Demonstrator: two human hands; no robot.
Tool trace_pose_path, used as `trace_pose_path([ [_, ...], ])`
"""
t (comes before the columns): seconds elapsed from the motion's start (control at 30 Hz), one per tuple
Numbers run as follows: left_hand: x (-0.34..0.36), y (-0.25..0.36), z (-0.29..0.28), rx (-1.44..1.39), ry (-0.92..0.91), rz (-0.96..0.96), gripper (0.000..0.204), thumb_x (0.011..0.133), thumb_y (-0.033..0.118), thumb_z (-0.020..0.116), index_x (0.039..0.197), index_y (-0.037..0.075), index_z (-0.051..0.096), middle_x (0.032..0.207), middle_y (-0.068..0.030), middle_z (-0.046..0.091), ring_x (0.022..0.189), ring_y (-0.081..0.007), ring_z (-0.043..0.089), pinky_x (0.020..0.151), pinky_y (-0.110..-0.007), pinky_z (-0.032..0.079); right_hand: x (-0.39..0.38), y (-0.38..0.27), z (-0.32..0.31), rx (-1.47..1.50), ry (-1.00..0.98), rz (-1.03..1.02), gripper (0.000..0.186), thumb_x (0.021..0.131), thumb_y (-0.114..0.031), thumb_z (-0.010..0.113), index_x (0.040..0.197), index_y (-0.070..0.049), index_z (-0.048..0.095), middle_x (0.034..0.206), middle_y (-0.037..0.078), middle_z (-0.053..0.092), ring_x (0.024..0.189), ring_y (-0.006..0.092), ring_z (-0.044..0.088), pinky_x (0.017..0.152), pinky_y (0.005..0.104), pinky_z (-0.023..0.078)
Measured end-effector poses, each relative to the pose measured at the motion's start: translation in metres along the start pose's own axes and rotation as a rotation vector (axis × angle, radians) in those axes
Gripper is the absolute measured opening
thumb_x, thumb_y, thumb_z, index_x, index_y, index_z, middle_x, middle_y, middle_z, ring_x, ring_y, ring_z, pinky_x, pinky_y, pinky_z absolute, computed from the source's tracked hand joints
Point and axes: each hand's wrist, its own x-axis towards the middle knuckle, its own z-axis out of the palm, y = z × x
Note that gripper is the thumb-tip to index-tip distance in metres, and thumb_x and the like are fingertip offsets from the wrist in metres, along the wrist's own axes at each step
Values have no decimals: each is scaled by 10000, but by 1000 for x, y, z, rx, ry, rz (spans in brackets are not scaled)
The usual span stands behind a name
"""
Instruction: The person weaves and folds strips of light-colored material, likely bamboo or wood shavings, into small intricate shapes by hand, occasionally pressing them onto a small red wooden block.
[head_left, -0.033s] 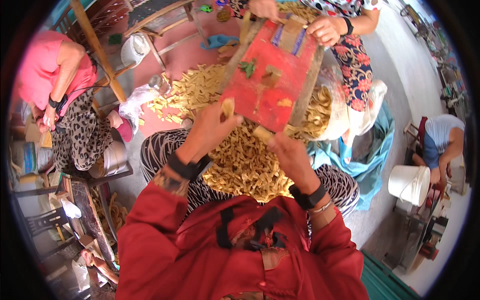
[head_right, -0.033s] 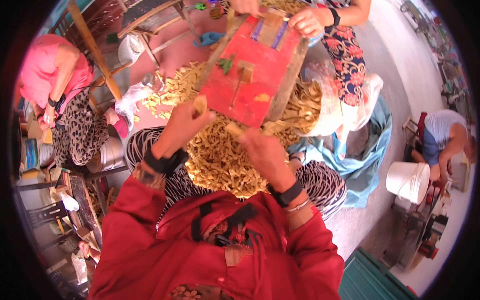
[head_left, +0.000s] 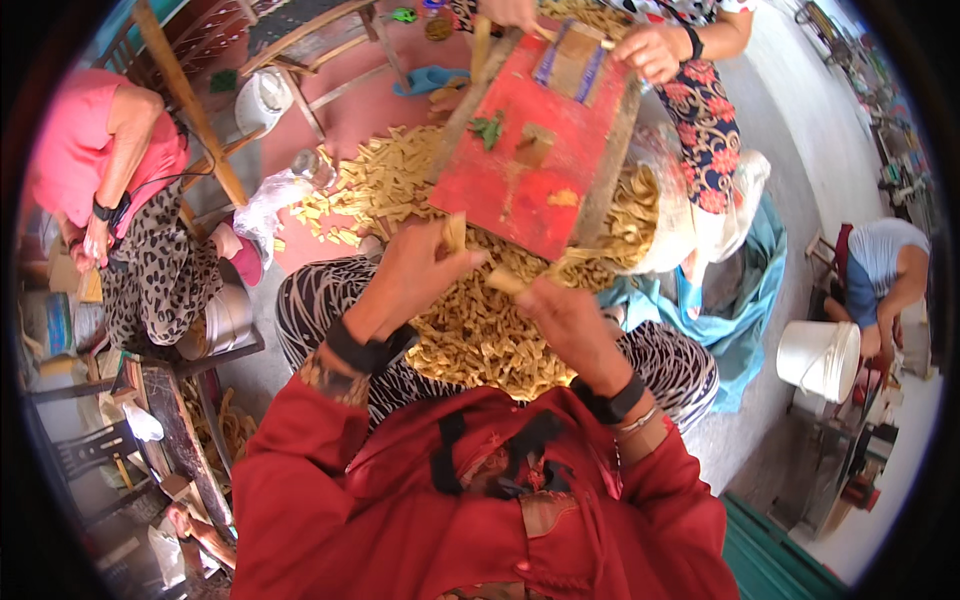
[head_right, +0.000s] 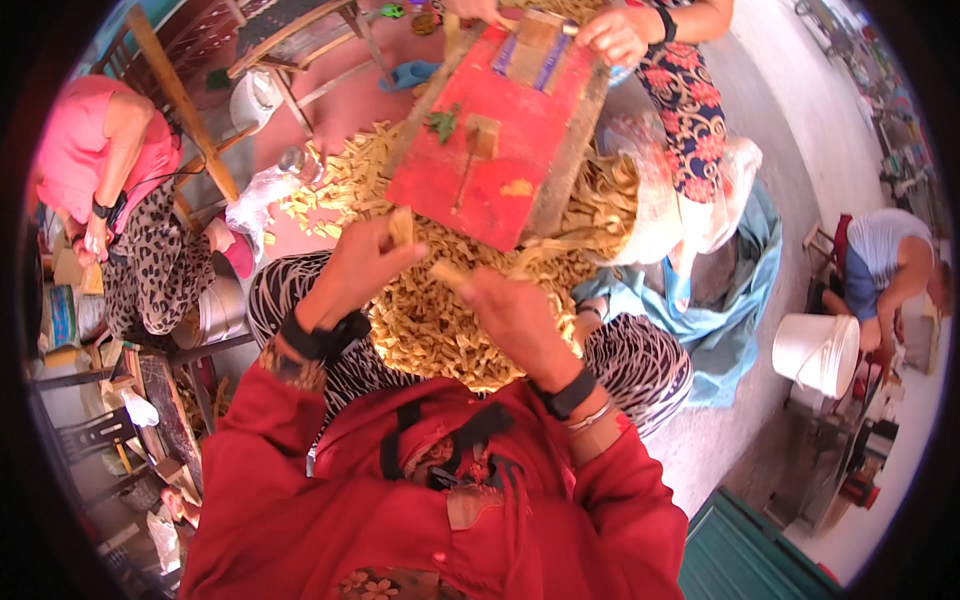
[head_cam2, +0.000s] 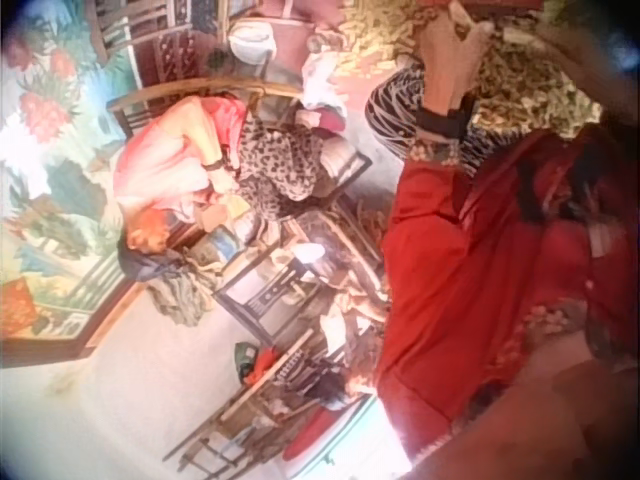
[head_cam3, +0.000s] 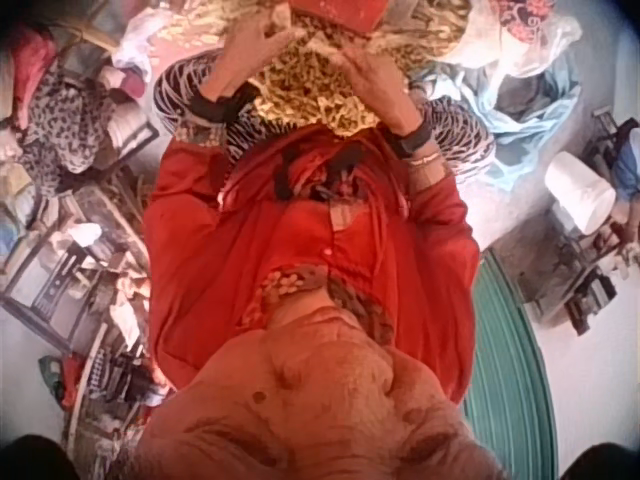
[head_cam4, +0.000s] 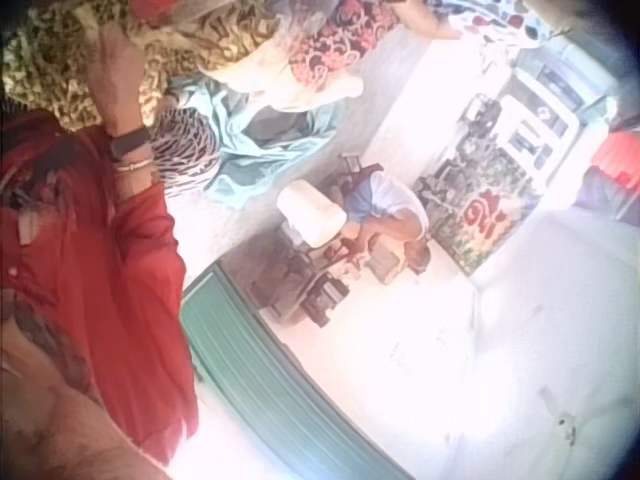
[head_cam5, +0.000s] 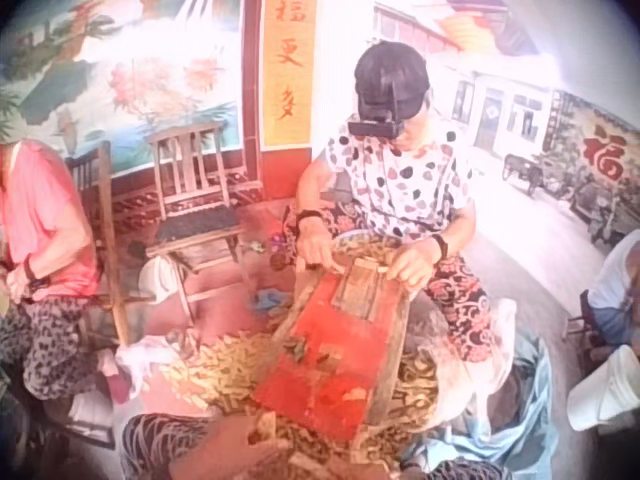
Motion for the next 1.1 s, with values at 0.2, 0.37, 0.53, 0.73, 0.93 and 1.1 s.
trace_pose_path([
  [0.2, -48, -42, 67, -624, -520, -260, 434, 950, 381, 486, 887, -31, 610, 726, -31, 599, 661, -135, 546, 613, -276, 450, -31, -54, 33, 174, -284, -250, 260, 920, -297, 519, 785, -75, 503, 676, 143, 511, 642, 339, 535, 565, 415, 411],
  [0.37, -49, 15, 81, -1112, -679, -502, 364, 969, 350, 457, 959, 4, 572, 625, 23, 485, 493, -61, 430, 444, -216, 386, -49, -78, 37, 308, -445, -369, 325, 944, -326, 478, 771, -52, 462, 665, 126, 490, 629, 320, 501, 589, 386, 386],
  [0.53, -52, 20, 56, -1336, -695, -322, 246, 958, 256, 493, 984, 13, 525, 633, 31, 467, 489, -43, 418, 459, -179, 396, -62, -96, 23, 482, -361, -348, 300, 951, -300, 474, 793, -45, 477, 661, 113, 471, 600, 274, 488, 575, 361, 381],
  [0.73, -111, 45, 37, -927, -310, -66, 189, 920, 193, 532, 947, 11, 576, 770, 9, 584, 629, -65, 509, 556, -210, 416, -59, -85, 22, 353, 459, -241, 159, 917, -113, 506, 808, 0, 477, 697, 130, 393, 638, 298, 429, 597, 355, 380],
  [0.93, -145, 52, 27, -79, 174, 310, 77, 819, 72, 608, 886, 34, 606, 871, -97, 607, 634, -200, 572, 591, -261, 459, -58, -85, 24, 315, 284, -67, 285, 939, -222, 494, 745, -16, 459, 617, 149, 437, 558, 319, 474, 538, 381, 385],
  [1.1, -141, 55, 32, 280, 449, 668, 160, 745, -18, 640, 881, 43, 581, 1019, -115, 589, 665, -252, 602, 590, -326, 498, -62, -77, 17, 367, 38, -53, 374, 952, -321, 459, 712, -37, 495, 520, 144, 447, 497, 325, 508, 502, 404, 390],
])
